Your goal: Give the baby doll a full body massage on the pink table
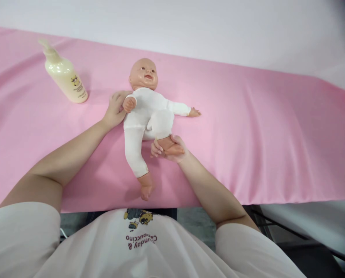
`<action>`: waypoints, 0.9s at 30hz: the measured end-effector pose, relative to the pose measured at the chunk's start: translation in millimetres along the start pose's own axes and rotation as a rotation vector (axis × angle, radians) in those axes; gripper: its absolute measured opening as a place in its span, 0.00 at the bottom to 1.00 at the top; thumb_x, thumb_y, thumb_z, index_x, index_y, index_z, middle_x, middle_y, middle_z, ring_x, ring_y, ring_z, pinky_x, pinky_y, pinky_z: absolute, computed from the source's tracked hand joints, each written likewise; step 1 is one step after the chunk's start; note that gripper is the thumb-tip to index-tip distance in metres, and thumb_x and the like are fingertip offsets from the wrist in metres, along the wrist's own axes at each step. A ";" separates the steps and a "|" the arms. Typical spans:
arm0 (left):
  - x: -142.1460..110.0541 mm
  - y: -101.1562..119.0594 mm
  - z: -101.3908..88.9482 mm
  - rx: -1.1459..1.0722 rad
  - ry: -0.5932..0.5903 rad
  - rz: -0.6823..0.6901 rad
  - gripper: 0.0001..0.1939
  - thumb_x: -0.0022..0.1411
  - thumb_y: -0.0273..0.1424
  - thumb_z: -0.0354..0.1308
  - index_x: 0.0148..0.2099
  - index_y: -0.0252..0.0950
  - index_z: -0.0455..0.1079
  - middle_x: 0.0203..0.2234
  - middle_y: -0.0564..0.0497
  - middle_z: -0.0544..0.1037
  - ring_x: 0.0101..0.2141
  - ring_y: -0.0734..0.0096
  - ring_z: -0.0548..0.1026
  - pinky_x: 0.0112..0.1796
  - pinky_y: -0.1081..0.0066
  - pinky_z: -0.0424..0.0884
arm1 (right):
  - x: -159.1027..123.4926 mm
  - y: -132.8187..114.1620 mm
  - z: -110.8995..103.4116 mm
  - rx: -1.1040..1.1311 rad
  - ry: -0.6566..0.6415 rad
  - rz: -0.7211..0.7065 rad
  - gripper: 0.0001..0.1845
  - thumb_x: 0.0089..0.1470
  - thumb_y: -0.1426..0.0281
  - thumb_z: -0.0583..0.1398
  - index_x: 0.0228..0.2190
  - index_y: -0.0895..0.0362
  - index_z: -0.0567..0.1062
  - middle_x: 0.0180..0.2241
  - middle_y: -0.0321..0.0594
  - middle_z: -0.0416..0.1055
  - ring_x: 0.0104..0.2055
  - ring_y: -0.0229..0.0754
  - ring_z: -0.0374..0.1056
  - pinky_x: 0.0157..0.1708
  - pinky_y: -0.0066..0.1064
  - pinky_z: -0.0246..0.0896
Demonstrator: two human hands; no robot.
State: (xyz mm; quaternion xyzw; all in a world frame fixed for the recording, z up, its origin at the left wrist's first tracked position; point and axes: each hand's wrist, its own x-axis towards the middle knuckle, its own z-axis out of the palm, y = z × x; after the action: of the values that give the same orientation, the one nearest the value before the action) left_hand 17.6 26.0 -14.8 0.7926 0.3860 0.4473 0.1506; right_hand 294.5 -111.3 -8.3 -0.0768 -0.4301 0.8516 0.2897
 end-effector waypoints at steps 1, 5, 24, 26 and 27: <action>-0.5 1.7 -0.9 0.007 -0.011 -0.004 0.32 0.68 0.59 0.54 0.61 0.42 0.71 0.58 0.40 0.77 0.62 0.46 0.72 0.67 0.45 0.62 | -0.3 0.4 -0.4 -0.003 0.027 0.001 0.34 0.59 0.37 0.58 0.26 0.55 0.69 0.25 0.35 0.61 0.29 0.43 0.61 0.42 0.40 0.68; -2.1 3.2 -2.2 0.024 -0.038 -0.004 0.32 0.68 0.57 0.57 0.62 0.41 0.71 0.59 0.38 0.76 0.62 0.45 0.71 0.67 0.44 0.61 | -0.9 -0.3 0.3 -0.029 0.113 0.038 0.34 0.59 0.37 0.57 0.26 0.55 0.68 0.25 0.34 0.60 0.29 0.42 0.61 0.41 0.40 0.68; 0.0 -55.8 12.5 -0.294 0.207 -0.276 0.36 0.66 0.66 0.52 0.61 0.44 0.65 0.56 0.41 0.76 0.60 0.53 0.74 0.64 0.49 0.69 | -10.3 -0.6 0.3 -0.168 -0.354 0.270 0.31 0.52 0.45 0.68 0.39 0.62 0.79 0.37 0.47 0.75 0.42 0.48 0.71 0.50 0.39 0.64; 0.9 -57.6 12.2 -0.306 0.231 -0.299 0.36 0.65 0.66 0.52 0.60 0.45 0.65 0.55 0.41 0.76 0.60 0.53 0.74 0.63 0.49 0.70 | -10.0 -0.5 0.1 -0.167 -0.370 0.261 0.30 0.53 0.46 0.68 0.39 0.62 0.79 0.37 0.46 0.75 0.42 0.48 0.71 0.50 0.38 0.64; 1.2 -57.5 12.0 -0.306 0.234 -0.303 0.36 0.65 0.66 0.52 0.60 0.45 0.65 0.55 0.41 0.76 0.60 0.53 0.74 0.63 0.49 0.70 | -9.9 -0.5 0.4 -0.162 -0.380 0.258 0.29 0.54 0.46 0.67 0.39 0.62 0.79 0.36 0.46 0.75 0.41 0.47 0.72 0.49 0.38 0.64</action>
State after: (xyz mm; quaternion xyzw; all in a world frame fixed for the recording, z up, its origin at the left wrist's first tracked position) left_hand 0.5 65.9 -54.3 0.6364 0.4429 0.5617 0.2886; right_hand 302.7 -116.9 -8.8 0.0074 -0.5305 0.8433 0.0853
